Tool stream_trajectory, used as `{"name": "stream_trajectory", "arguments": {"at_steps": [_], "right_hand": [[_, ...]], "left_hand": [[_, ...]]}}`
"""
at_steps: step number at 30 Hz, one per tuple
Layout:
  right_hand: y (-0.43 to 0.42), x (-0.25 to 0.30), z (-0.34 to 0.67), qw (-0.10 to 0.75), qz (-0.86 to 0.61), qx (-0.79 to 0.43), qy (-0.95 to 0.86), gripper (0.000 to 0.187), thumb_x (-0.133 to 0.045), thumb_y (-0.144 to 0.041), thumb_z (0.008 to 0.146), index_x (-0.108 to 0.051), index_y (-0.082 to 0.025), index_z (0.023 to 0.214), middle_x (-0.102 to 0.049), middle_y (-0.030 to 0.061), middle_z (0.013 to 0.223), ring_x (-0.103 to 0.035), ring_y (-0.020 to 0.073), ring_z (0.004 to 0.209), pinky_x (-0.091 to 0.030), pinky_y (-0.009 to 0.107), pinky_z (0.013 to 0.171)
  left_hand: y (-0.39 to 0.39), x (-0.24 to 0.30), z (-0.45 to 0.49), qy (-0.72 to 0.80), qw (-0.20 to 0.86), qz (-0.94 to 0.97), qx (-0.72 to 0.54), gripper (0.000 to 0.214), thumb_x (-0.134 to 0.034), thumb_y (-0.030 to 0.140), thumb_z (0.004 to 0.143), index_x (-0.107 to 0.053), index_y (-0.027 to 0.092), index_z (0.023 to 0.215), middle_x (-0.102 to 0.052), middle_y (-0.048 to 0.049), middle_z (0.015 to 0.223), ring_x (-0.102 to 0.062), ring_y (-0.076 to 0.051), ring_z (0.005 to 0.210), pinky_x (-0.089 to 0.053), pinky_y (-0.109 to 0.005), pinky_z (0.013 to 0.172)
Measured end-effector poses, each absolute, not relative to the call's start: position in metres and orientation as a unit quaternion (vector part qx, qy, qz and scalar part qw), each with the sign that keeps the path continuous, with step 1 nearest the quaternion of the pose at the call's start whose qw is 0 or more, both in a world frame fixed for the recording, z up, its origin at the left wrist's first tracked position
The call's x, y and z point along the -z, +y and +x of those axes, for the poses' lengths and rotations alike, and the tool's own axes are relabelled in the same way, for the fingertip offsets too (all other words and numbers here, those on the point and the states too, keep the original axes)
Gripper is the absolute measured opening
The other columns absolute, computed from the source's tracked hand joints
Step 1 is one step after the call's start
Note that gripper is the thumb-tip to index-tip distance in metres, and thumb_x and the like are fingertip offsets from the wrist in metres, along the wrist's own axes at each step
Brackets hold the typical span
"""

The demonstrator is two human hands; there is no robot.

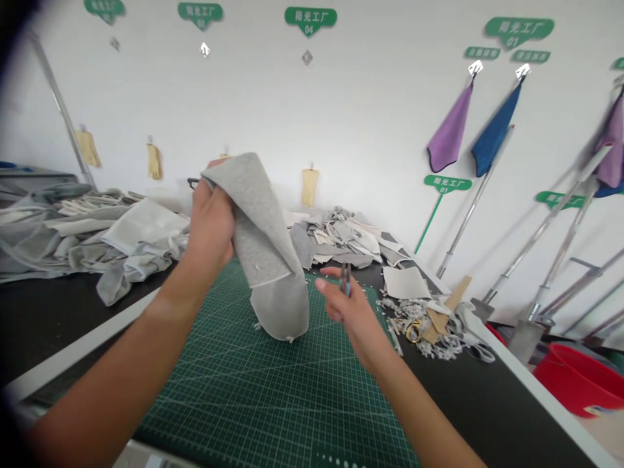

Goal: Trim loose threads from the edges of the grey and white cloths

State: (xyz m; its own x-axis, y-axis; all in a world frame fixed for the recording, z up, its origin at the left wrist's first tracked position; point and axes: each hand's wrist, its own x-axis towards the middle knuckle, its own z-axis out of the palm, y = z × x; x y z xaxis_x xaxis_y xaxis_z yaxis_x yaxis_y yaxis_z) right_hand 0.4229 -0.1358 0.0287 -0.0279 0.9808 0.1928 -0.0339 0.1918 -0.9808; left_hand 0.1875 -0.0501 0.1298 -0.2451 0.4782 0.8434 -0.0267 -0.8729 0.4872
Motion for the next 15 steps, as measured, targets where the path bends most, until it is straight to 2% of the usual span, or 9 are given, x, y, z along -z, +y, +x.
{"name": "stream_trajectory", "arguments": {"at_steps": [3,5,7,10,13,15], "right_hand": [[-0.154,-0.035,0.397,0.504,-0.475,-0.348,-0.631,0.054,-0.077,-0.046,0.080,-0.059,-0.028,0.127,-0.054,-0.0027,0.073,-0.046,0.0149,0.065,-0.037,0.024,0.059],[-0.151,-0.030,0.395,0.485,-0.497,-0.274,-0.665,0.043,-0.073,-0.047,0.083,-0.064,-0.026,0.119,-0.059,-0.0010,0.077,-0.049,0.0169,0.069,-0.037,0.025,0.061],[-0.142,-0.025,0.403,0.462,-0.525,-0.202,-0.686,0.026,-0.065,-0.046,0.088,-0.068,-0.024,0.102,-0.060,-0.0007,0.074,-0.050,0.0174,0.067,-0.035,0.025,0.061],[-0.125,-0.024,0.431,0.411,-0.581,-0.091,-0.696,0.026,-0.058,-0.046,0.092,-0.065,-0.023,0.082,-0.060,-0.0003,0.069,-0.052,0.0181,0.065,-0.033,0.026,0.060],[-0.113,-0.032,0.463,0.372,-0.624,-0.011,-0.687,0.028,-0.058,-0.047,0.091,-0.065,-0.022,0.080,-0.063,0.0008,0.069,-0.055,0.0195,0.065,-0.031,0.026,0.060],[-0.112,-0.041,0.479,0.390,-0.640,0.051,-0.661,0.027,-0.058,-0.047,0.092,-0.067,-0.022,0.085,-0.065,0.0015,0.072,-0.057,0.0198,0.067,-0.032,0.026,0.061]], "left_hand": [[-0.067,-0.134,0.207,0.188,0.139,0.615,-0.753,0.029,-0.048,0.052,0.100,-0.058,0.028,0.113,-0.066,-0.0048,0.112,-0.059,-0.024,0.112,-0.051,-0.038,0.094],[-0.072,-0.134,0.214,0.188,0.121,0.630,-0.744,0.026,-0.044,0.048,0.102,-0.058,0.029,0.114,-0.066,-0.0050,0.113,-0.060,-0.023,0.111,-0.050,-0.038,0.095],[-0.071,-0.133,0.216,0.192,0.103,0.642,-0.735,0.025,-0.041,0.044,0.103,-0.058,0.029,0.114,-0.066,-0.0051,0.112,-0.061,-0.022,0.109,-0.051,-0.037,0.094],[-0.061,-0.132,0.208,0.198,0.080,0.664,-0.717,0.022,-0.042,0.038,0.103,-0.060,0.028,0.112,-0.067,-0.0053,0.108,-0.061,-0.021,0.107,-0.050,-0.037,0.095],[-0.050,-0.132,0.189,0.216,0.056,0.716,-0.661,0.019,-0.048,0.030,0.100,-0.063,0.026,0.110,-0.069,-0.0052,0.100,-0.062,-0.023,0.102,-0.049,-0.038,0.094],[-0.048,-0.131,0.175,0.239,0.022,0.744,-0.624,0.021,-0.052,0.025,0.097,-0.065,0.027,0.112,-0.070,-0.0047,0.099,-0.063,-0.024,0.099,-0.049,-0.039,0.093]]}}
